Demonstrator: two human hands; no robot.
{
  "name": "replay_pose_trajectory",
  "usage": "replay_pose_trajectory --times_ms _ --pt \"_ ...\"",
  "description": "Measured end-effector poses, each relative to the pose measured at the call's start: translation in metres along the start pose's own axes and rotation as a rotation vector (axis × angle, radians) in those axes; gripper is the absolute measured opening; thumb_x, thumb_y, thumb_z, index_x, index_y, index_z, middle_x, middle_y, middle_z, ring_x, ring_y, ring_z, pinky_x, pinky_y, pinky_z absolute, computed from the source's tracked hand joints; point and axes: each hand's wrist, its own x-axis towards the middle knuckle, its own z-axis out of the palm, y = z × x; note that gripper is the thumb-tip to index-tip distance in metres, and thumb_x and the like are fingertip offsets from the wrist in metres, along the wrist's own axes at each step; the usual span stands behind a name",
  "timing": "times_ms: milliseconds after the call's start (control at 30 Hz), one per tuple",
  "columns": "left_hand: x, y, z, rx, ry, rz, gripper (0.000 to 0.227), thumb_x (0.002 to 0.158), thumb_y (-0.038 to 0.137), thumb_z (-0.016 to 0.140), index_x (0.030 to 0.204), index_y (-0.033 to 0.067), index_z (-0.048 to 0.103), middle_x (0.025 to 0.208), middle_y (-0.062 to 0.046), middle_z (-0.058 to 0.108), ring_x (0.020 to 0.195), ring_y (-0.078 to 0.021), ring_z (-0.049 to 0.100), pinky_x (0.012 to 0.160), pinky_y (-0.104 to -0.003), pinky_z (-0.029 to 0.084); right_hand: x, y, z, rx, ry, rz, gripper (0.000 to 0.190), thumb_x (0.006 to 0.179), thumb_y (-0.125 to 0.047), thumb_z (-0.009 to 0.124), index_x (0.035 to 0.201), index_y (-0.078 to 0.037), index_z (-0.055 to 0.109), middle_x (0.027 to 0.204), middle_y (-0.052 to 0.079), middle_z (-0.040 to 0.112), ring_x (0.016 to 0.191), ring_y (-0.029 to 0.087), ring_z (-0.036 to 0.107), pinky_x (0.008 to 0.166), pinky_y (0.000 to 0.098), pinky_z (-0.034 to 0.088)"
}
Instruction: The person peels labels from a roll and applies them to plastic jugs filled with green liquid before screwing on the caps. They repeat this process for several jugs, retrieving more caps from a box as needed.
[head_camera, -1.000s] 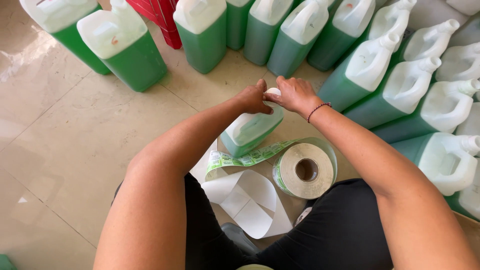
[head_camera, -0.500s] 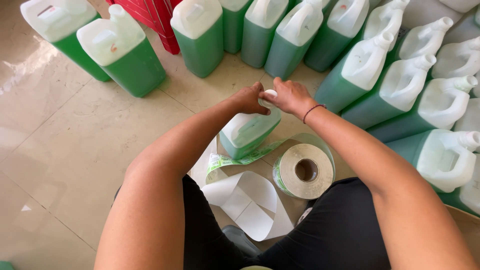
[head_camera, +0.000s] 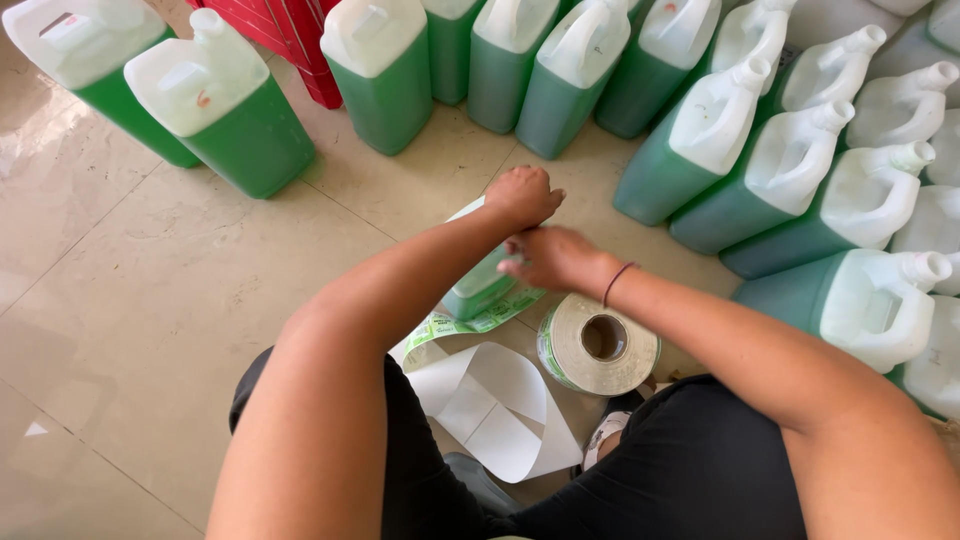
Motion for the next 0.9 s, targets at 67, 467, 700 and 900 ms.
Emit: replay_pose_trajectory --times_ms 67,467,700,900 --pt "-0.004 0.001 -0.002 0.079 -0.036 0.07 0.032 0.092 0.032 0.06 0.099 0.0059 0.076 0.111 -0.02 0.072 0.104 -0.0377 0.068 0.094 -0.047 0.054 -0.007 -0.02 0.008 0.102 0.044 -0.081 0.055 0.09 -0.044 0.068 0.128 -0.007 0.051 0.12 0.012 0.07 0.102 0.037 0.069 0.082 0.0509 0.055" --pt "-0.018 0.0 -0.061 0.1 -0.278 0.665 0.037 0.082 0.015 0.055 0.11 0.0227 0.078 0.116 -0.005 0.072 0.106 -0.0296 0.067 0.097 -0.044 0.051 0.006 -0.046 -0.019 0.241 -0.093 -0.045 0.064 0.097 -0.035 0.062 0.151 -0.014 0.034 0.113 0.017 0.073 0.1 0.039 0.07 0.086 0.0492 0.053" --pt "-0.026 0.018 -0.032 0.169 0.159 0.157 0.041 0.088 0.05 0.064 0.115 0.0214 0.078 0.126 -0.02 0.061 0.117 -0.0429 0.055 0.101 -0.062 0.038 0.015 -0.032 0.001 0.249 -0.019 -0.123 0.041 0.094 -0.031 0.068 0.122 -0.001 0.062 0.109 0.018 0.074 0.105 0.037 0.069 0.092 0.0462 0.053" --pt "-0.012 -0.005 -0.012 0.065 -0.044 0.228 0.027 0.092 0.033 0.06 0.105 0.0194 0.079 0.102 -0.01 0.075 0.106 -0.0305 0.069 0.1 -0.046 0.052 0.016 -0.041 -0.002 0.209 -0.081 -0.071 0.038 0.096 -0.033 0.066 0.118 -0.002 0.065 0.108 0.016 0.074 0.103 0.035 0.069 0.09 0.0454 0.054"
